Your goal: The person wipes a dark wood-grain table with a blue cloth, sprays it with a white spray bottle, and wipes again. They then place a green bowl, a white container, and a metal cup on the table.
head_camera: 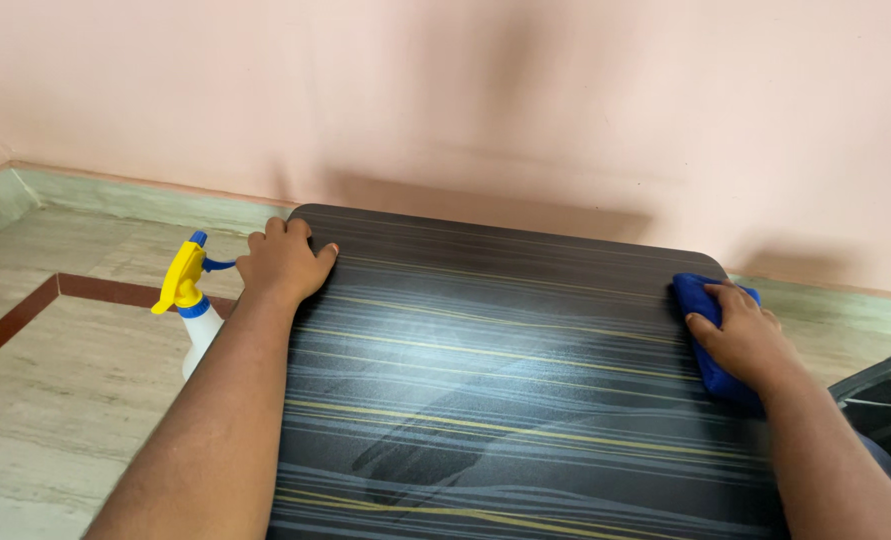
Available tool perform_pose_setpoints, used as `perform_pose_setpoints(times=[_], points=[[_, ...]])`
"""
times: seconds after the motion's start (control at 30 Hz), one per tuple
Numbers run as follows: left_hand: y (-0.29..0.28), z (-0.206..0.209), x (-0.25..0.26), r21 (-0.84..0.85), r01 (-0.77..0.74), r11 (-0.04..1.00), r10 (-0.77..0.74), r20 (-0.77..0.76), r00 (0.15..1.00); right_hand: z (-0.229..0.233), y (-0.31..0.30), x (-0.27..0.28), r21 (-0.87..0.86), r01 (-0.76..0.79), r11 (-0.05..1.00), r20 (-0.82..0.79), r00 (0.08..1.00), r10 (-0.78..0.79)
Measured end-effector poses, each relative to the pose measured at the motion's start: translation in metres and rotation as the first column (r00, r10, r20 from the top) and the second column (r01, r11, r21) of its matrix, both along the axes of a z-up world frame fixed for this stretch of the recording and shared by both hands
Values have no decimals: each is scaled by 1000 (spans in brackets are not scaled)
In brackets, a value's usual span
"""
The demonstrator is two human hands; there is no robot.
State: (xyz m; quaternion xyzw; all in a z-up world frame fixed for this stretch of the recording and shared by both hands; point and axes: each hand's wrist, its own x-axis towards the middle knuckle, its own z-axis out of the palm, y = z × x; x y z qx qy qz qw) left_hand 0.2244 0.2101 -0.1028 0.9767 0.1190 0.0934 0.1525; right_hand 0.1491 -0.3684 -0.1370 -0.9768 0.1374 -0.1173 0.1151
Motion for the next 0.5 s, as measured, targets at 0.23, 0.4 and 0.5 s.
perform_pose_setpoints(times=[0.23,0.4,0.5], points=[[3,-11,3,-13,23,1000,-22,77,997,16,3,8,21,260,965,-86,962,-258],[2,-10,7,-33,24,999,-24,2,1000,22,31,12,-36,309,951,-110,944,-311],[2,-9,8,-35,30,999,-31,-14,999,24,42,15,-36,326,945,-95,940,-328]])
